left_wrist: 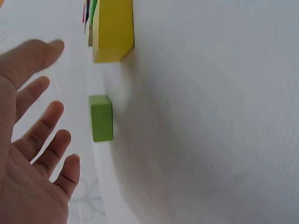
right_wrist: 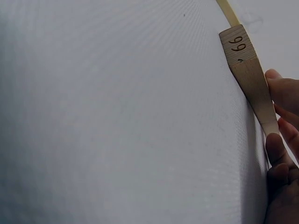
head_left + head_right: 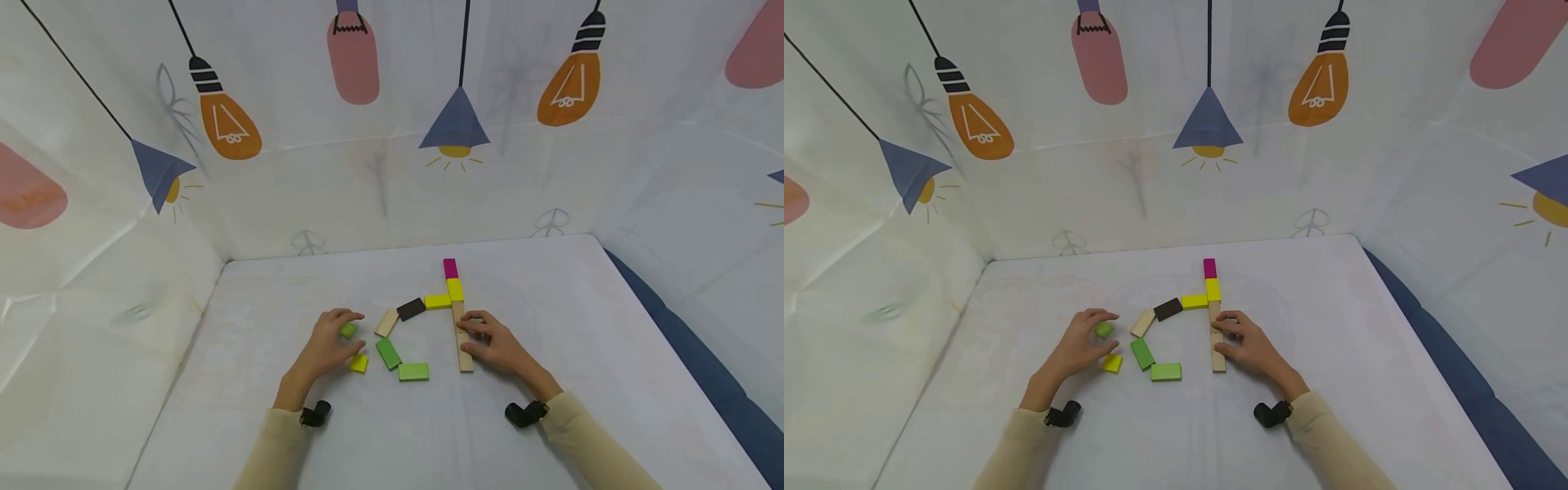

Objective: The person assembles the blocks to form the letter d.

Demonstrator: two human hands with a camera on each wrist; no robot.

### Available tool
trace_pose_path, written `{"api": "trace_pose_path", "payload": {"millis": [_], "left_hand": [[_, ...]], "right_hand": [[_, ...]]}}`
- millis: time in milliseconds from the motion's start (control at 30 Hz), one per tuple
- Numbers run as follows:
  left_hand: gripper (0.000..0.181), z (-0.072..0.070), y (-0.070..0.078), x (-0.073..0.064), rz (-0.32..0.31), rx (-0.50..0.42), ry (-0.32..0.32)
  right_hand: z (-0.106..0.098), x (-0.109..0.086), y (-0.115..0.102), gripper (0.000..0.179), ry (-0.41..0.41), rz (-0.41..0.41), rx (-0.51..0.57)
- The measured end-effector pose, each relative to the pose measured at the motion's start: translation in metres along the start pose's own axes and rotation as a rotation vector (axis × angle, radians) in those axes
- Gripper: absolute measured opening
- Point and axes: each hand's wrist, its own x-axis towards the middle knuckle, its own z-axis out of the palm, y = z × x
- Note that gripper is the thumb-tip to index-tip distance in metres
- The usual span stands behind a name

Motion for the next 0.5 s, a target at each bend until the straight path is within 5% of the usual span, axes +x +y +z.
{"api": "trace_pose_path", "payload": {"millis": [133, 500], "left_hand": [[0.051, -0.003, -0.009, 0.000, -0.073, -0.007, 0.030], [0.053, 0.002, -0.022, 0.000, -0.212, -0.058, -0.033]], "right_hand": [[0.000, 0.000, 0.000, 0.044, -0.003, 0.009, 0.002], [0.000, -0.001, 0.001, 0.044, -0.007, 0.012, 0.004]]}}
